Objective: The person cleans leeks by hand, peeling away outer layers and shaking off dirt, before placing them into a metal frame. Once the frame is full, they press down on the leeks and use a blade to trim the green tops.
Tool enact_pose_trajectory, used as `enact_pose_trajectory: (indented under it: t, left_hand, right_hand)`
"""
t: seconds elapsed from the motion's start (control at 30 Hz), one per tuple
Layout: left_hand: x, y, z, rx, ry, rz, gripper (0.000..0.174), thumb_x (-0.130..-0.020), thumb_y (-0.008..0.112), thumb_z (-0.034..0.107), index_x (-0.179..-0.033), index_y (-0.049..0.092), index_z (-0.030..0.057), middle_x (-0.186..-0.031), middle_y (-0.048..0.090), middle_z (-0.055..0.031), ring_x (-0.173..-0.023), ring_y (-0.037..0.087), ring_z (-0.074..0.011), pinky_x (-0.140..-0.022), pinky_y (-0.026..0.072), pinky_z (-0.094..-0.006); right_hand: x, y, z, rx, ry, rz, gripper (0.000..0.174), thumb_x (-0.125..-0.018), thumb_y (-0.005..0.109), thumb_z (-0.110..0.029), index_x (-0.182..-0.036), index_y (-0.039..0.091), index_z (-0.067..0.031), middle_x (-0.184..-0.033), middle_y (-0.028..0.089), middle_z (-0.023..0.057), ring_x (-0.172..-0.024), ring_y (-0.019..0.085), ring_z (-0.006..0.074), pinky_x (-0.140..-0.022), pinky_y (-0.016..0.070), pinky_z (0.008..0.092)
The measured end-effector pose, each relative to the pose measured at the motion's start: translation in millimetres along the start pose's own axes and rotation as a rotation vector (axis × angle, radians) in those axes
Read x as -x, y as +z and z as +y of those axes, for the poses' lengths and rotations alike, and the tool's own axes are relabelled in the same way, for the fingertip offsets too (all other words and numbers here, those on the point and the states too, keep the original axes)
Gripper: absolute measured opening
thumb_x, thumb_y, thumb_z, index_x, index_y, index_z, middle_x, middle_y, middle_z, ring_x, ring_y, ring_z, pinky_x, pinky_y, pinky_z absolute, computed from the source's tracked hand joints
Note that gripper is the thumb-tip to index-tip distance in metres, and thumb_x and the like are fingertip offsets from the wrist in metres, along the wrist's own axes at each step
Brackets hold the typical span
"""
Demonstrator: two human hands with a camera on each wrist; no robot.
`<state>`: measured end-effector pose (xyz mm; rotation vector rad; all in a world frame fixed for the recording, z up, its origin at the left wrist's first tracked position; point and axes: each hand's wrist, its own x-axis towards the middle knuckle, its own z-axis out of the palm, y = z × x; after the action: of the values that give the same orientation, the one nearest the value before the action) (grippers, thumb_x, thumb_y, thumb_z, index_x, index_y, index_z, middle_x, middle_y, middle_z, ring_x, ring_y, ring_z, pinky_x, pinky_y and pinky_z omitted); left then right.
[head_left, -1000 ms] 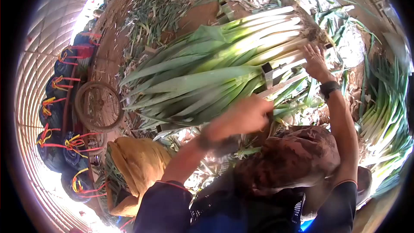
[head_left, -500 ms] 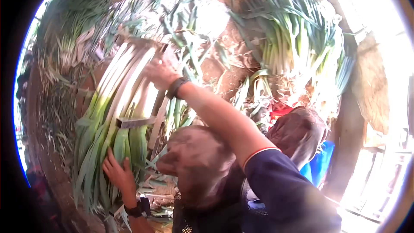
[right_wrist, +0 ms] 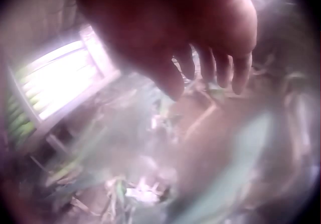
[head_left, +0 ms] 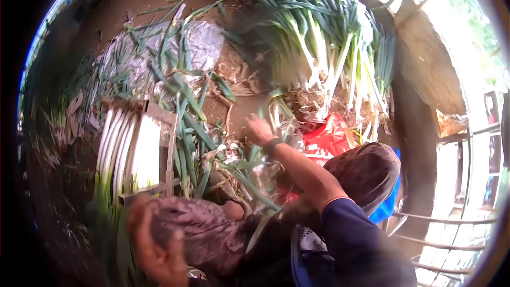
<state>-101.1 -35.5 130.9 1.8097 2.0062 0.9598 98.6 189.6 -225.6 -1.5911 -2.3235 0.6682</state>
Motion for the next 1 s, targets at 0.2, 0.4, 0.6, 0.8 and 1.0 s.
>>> enact_pose_trajectory:
  t: [0.2,0.4,0.6,0.8,1.0]
  left_hand:
    - [-47,114,16,0.327,0.128,-0.288,0.045,-0.08,0.07,0.003,-0.125,0.061,0.0018,-0.132,0.059,-0.0171,-0.122,0.056,-0.0308,-0.106,0.0453,-0.0399]
    - [-58,186,10,0.402,-0.054,-0.538,0.037,-0.083,0.071,0.006,-0.119,0.066,0.0,-0.125,0.063,-0.018,-0.118,0.059,-0.029,-0.106,0.044,-0.0381]
    - [-53,236,-20,0.423,-0.101,-0.611,0.036,-0.084,0.069,0.002,-0.119,0.063,-0.0037,-0.117,0.065,-0.0188,-0.108,0.064,-0.0286,-0.095,0.0491,-0.0359]
    - [-52,264,-49,0.478,-0.221,-0.636,0.037,-0.087,0.066,0.008,-0.122,0.062,-0.0048,-0.12,0.065,-0.0229,-0.111,0.064,-0.0328,-0.094,0.0515,-0.0385]
    - [-43,316,-101,0.545,-0.603,-0.457,0.067,-0.088,0.072,0.013,-0.144,0.039,-0.0028,-0.135,0.051,-0.0294,-0.122,0.055,-0.0355,-0.103,0.0464,-0.042]
  right_hand:
    - [-9,-65,111,0.25,0.271,0.145,0.043,-0.078,0.068,-0.012,-0.119,0.056,-0.0054,-0.124,0.052,0.0147,-0.117,0.053,0.032,-0.094,0.0478,0.0453]
    - [-25,-128,170,0.328,0.474,0.395,0.05,-0.085,0.061,-0.021,-0.129,0.05,-0.001,-0.129,0.053,0.0209,-0.118,0.053,0.0368,-0.098,0.0447,0.0465]
    - [-29,-124,196,0.1,0.727,0.142,0.042,-0.089,0.06,-0.039,-0.108,0.055,-0.0008,-0.088,0.069,0.0222,-0.089,0.067,0.0408,-0.079,0.0509,0.0523]
    - [-8,-67,124,0.11,0.625,0.21,0.033,-0.089,0.056,-0.03,-0.104,0.056,-0.0009,-0.082,0.07,0.0219,-0.077,0.07,0.0388,-0.069,0.0536,0.0495]
    - [65,12,52,-0.1,0.418,0.014,0.035,-0.091,0.054,-0.029,-0.105,0.045,0.0018,-0.068,0.065,0.0217,-0.057,0.064,0.0395,-0.051,0.0486,0.0502]
